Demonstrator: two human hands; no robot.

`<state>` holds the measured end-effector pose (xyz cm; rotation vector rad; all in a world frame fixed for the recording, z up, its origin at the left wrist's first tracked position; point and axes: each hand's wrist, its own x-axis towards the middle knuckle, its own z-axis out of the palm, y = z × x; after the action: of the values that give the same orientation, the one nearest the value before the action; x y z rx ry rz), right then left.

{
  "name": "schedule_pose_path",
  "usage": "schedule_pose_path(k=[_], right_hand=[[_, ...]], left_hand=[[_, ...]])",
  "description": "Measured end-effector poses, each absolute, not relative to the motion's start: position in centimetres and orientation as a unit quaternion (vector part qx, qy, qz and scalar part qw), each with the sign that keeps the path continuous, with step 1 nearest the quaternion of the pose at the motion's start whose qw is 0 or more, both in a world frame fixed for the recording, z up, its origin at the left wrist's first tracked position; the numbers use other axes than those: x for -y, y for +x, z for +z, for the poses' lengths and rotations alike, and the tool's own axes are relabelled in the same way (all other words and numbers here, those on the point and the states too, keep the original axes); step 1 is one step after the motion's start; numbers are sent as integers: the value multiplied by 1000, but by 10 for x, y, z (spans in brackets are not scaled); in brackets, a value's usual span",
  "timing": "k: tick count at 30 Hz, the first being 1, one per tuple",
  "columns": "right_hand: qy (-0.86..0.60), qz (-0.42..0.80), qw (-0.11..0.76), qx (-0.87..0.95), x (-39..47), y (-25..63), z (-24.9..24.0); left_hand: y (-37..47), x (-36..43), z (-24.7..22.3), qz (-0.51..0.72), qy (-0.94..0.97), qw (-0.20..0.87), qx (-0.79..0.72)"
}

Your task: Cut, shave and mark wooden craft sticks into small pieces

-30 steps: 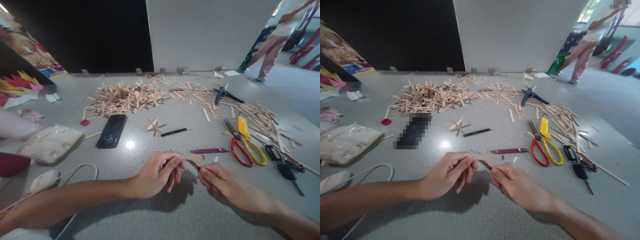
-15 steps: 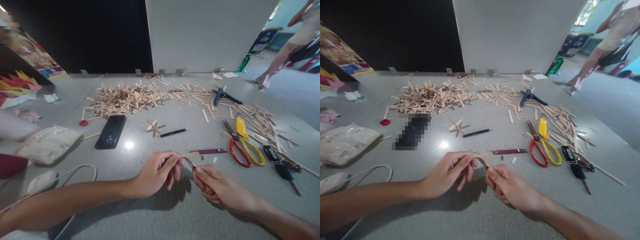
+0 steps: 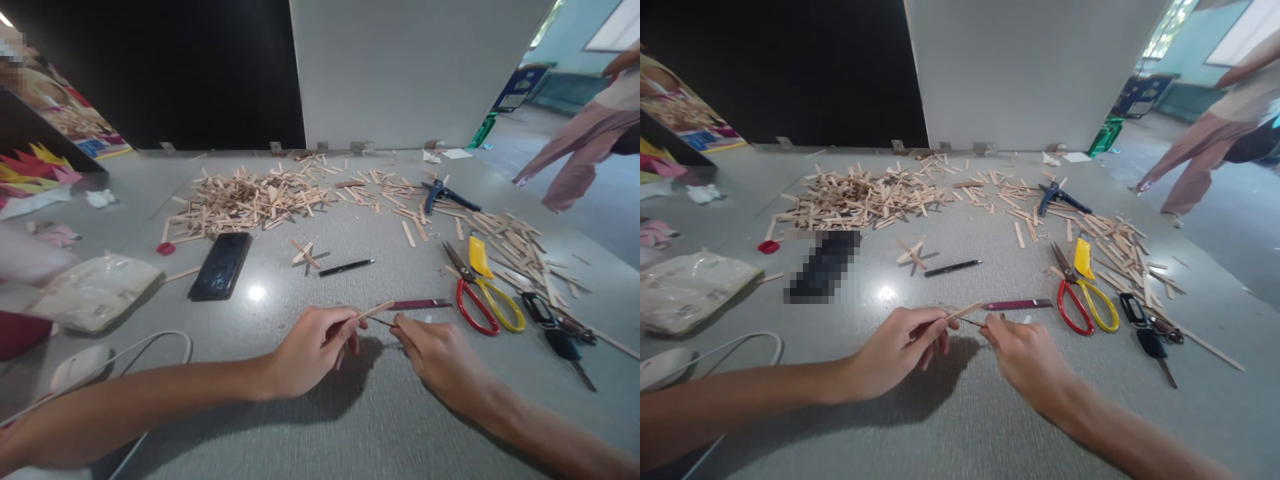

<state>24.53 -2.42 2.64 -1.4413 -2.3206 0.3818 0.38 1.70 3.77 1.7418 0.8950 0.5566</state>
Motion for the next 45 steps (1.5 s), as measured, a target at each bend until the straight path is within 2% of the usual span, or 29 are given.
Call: schedule_pose_path(k=[7, 11, 16, 21, 29, 35, 37, 42, 45], right_hand=[[-494, 167, 146, 841, 0, 240, 29], [-489, 118, 196, 842, -16, 229, 15], [-477, 142, 261, 827, -25, 216, 7], [-493, 280, 289, 772, -26, 212, 22], [-497, 534, 259, 633, -33, 212, 29], [-478, 633, 241, 559, -37, 212, 26], [-489, 590, 246, 593, -36, 211, 27], [-515, 281, 290, 756, -28, 214, 22], [-496, 192, 287, 797, -23, 217, 13]], left_hand=[[7, -31, 24, 279, 707, 521, -388], [6, -37, 18, 315, 672, 536, -403], [6, -38, 13, 338, 644, 555, -403], [6, -39, 11, 333, 634, 572, -399], [5, -40, 8, 326, 626, 592, -390], [5, -42, 8, 325, 623, 594, -391], [6, -42, 8, 326, 623, 592, -395], [8, -40, 11, 325, 629, 583, -400], [8, -40, 13, 319, 647, 567, -397]])
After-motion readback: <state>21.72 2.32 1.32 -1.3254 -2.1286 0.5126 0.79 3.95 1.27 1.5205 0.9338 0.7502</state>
